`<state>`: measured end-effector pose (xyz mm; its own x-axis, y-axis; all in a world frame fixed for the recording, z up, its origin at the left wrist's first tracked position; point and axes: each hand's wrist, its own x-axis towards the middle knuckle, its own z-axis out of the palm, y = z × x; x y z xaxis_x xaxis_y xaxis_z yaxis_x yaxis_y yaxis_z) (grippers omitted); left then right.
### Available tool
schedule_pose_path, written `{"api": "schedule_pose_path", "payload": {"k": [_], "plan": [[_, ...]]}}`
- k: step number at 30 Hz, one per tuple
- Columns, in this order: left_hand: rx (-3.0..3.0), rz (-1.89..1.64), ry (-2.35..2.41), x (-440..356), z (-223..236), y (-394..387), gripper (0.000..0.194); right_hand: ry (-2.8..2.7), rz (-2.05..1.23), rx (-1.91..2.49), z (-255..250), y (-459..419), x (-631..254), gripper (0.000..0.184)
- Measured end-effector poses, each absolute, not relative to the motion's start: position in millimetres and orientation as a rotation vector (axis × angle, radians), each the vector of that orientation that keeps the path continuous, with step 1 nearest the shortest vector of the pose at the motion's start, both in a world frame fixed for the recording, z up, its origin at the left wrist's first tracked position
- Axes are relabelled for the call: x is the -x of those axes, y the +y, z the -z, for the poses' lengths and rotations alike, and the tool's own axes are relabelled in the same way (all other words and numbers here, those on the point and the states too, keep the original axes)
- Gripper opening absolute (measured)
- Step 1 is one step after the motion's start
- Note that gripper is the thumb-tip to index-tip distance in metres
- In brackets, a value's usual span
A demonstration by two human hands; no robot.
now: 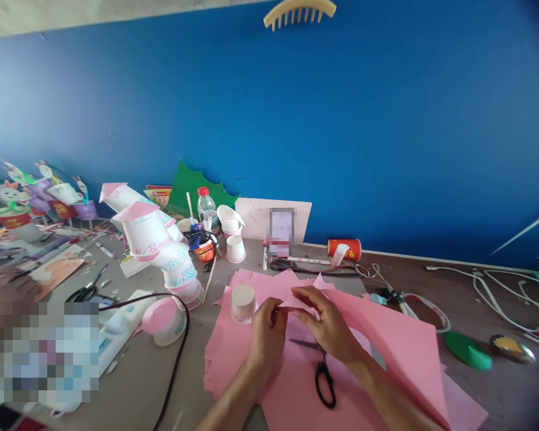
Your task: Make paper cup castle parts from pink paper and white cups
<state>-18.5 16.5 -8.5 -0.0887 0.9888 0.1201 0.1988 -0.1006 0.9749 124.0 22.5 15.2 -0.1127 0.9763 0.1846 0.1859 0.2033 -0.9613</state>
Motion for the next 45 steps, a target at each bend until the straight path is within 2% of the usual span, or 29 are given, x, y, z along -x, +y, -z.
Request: {"api": "schedule_pose_path", "payload": {"k": [2, 7, 11, 14, 18, 25, 27, 32, 39, 45], "plan": [[-1.391, -1.269, 1.365, 19.0, 9.4, 16.8, 0.013, -1.524, -1.054, 1.112, -19.9, 21.3, -126.4, 0.033], [-1.489, -1.307, 1.343, 21.3, 10.7, 16.5, 0.016, -1.435, -1.411, 1.022, -34.1, 18.5, -139.5, 0.057], [-1.727, -1.312, 1.297, 23.2, 10.0, 15.3, 0.028, -1.407, -1.413, 1.176, -38.0, 18.5, -139.2, 0.06], [-1.803, -1.268, 1.303, 23.6, 7.6, 14.3, 0.032, -1.425, -1.359, 1.17, -33.9, 19.7, -131.3, 0.056], [-1.815, -1.234, 1.363, 24.3, 6.8, 14.9, 0.028, -1.424, -1.286, 1.167, -26.4, 23.1, -124.6, 0.049], [-1.92, -1.18, 1.402, 25.2, 13.5, 17.5, 0.031, -1.338, -1.028, 1.282, -27.1, 39.5, -146.2, 0.057], [-1.922, -1.154, 1.418, 25.0, 14.7, 17.7, 0.033, -1.33, -0.923, 1.39, -29.1, 49.3, -161.4, 0.052], [-1.876, -1.097, 1.472, 25.3, 17.7, 19.0, 0.034, -1.34, -0.696, 1.754, -27.9, 86.5, -203.7, 0.026], [-1.911, -0.941, 1.57, 25.6, 22.8, 18.5, 0.042, -1.328, -0.478, 2.128, -12.5, 134.3, -224.3, 0.031], [-1.841, -0.871, 1.595, 27.4, 17.7, 17.4, 0.049, -1.322, -0.366, 2.189, -1.4, 154.5, -216.6, 0.031]]}}
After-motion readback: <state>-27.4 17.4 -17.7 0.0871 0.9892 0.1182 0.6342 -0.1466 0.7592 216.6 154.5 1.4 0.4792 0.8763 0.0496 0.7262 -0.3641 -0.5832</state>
